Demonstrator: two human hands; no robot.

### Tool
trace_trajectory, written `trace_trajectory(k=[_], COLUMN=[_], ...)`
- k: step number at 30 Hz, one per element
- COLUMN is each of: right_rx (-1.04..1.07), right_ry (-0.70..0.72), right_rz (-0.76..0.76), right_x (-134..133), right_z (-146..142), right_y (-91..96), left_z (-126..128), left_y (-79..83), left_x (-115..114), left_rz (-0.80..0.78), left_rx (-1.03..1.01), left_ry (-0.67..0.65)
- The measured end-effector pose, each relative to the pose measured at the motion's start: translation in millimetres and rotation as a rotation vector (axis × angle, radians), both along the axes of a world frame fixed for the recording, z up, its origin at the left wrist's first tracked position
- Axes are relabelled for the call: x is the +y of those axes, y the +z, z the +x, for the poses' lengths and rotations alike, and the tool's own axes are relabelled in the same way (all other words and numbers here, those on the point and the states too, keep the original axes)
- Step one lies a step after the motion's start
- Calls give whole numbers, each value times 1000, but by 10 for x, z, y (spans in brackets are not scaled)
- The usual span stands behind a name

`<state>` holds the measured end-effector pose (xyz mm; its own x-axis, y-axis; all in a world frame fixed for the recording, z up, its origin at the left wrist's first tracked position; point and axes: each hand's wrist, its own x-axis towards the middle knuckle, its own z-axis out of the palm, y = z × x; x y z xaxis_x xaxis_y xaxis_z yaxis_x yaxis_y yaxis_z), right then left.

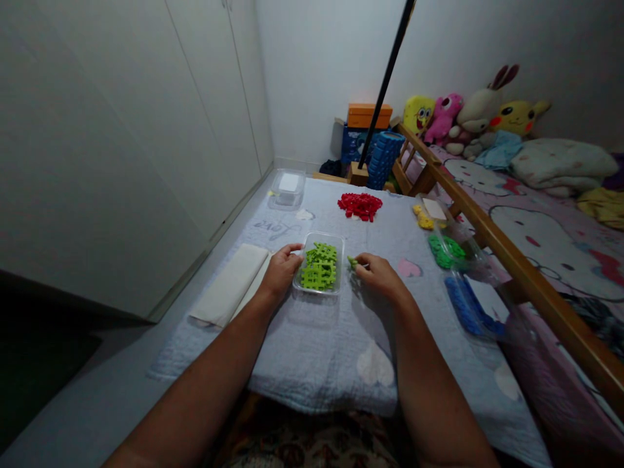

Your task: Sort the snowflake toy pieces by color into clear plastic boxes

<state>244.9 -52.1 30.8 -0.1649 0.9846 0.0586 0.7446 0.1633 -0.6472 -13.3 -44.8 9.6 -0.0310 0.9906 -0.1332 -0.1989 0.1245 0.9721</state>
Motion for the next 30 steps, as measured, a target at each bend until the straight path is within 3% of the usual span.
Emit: trace_trajectory(k=[4, 10, 18, 26, 30], right_rx=[50, 216, 514, 350, 181], right_ry=[-78, -264, -150, -7, -30], right_rz=[67, 311, 192, 121, 262], right_x=[13, 50, 132, 333, 387], right_z=[52, 20, -370, -690, -722], right_y=[41, 139, 269, 233, 179], left_z=[5, 11, 7, 21, 20], left_y=[15, 28, -1, 31, 35], left_x=[-8, -3, 6, -6, -6], left_rz=[3, -11, 5, -17, -23], left_rx=[2, -17, 16, -29, -36], left_ry=[-1, -9, -2, -13, -11])
